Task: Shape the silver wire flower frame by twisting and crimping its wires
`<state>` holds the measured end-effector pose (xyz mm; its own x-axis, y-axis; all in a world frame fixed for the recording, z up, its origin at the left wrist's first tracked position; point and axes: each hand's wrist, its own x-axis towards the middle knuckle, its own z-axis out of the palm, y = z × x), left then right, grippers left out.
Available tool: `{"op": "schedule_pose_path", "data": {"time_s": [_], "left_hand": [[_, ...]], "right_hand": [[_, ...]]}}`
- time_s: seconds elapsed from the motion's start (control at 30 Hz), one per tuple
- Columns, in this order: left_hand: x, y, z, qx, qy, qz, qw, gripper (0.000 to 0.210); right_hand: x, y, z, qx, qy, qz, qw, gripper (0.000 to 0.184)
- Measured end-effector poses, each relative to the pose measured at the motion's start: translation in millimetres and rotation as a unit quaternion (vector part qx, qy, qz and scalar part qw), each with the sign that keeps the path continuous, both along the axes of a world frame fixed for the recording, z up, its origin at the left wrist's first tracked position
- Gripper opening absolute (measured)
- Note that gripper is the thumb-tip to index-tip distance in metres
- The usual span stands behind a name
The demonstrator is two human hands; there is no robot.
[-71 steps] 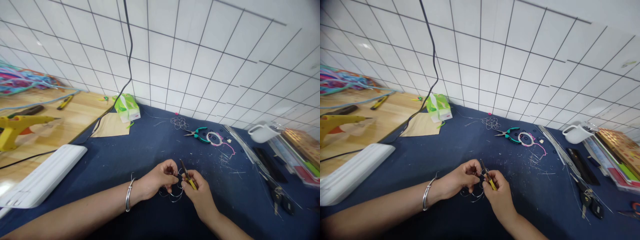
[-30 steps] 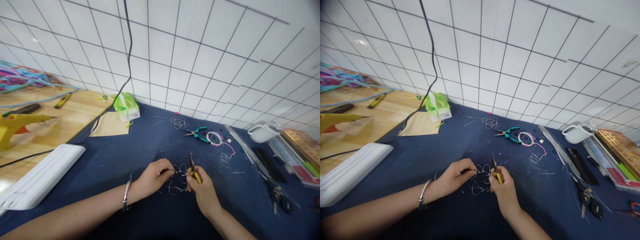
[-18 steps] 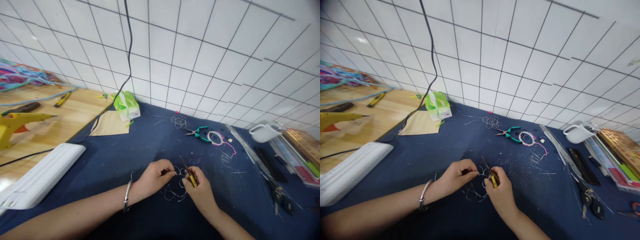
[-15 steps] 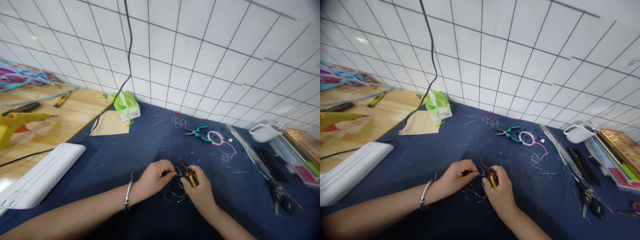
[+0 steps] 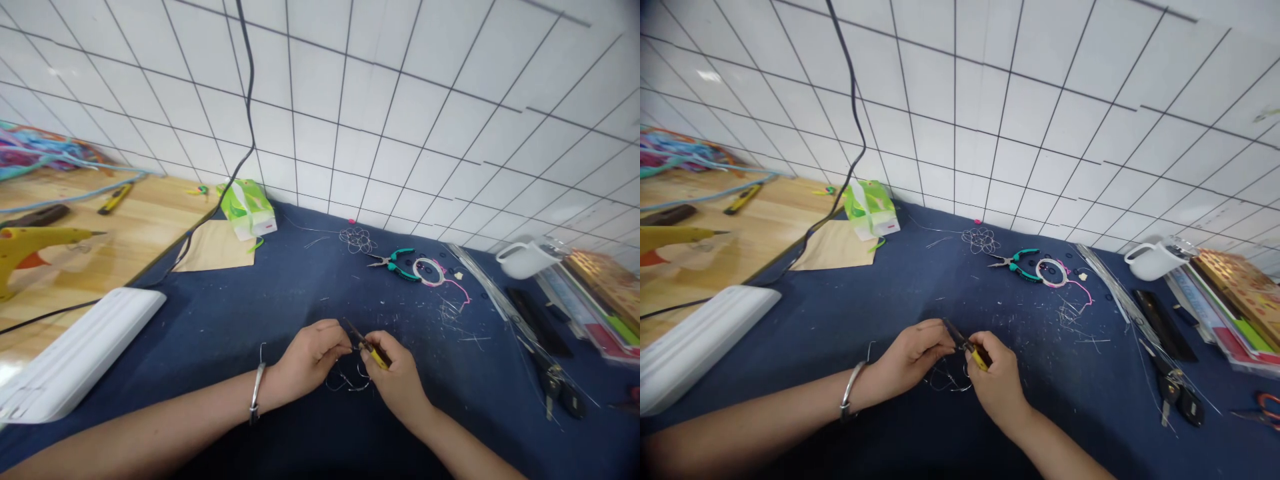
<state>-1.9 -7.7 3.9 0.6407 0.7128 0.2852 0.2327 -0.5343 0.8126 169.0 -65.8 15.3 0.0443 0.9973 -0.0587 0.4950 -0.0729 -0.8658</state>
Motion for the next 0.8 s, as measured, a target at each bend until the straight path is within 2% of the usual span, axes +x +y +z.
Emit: {"op": "schedule_pose_path", "data": {"time_s": [0.3, 0.47, 0.67, 0.8], "left_hand": [[-4, 4, -1.7, -0.007, -0.036, -0.028, 0.999, 0.014], [-3, 7, -0.6, -0.056, -0.033, 0.007, 0.998, 0.01], [-4, 12, 2.4, -0.173, -0.084, -0.034, 0.981, 0.007], [-5, 13, -1.0, -0.202, -0.076, -0.013, 0.976, 0.007]], "right_hand": [[6, 0, 2.8, 0.002, 0.015, -0.004, 1.0, 0.007], [8, 0, -0.6, 0.01, 0.03, -0.001, 1.0, 0.01], [8, 3, -2.5, 0.011, 0.05, -0.013, 0.999, 0.013], [6, 5, -4.5, 0.011, 0.05, -0.014, 0.999, 0.014]]}}
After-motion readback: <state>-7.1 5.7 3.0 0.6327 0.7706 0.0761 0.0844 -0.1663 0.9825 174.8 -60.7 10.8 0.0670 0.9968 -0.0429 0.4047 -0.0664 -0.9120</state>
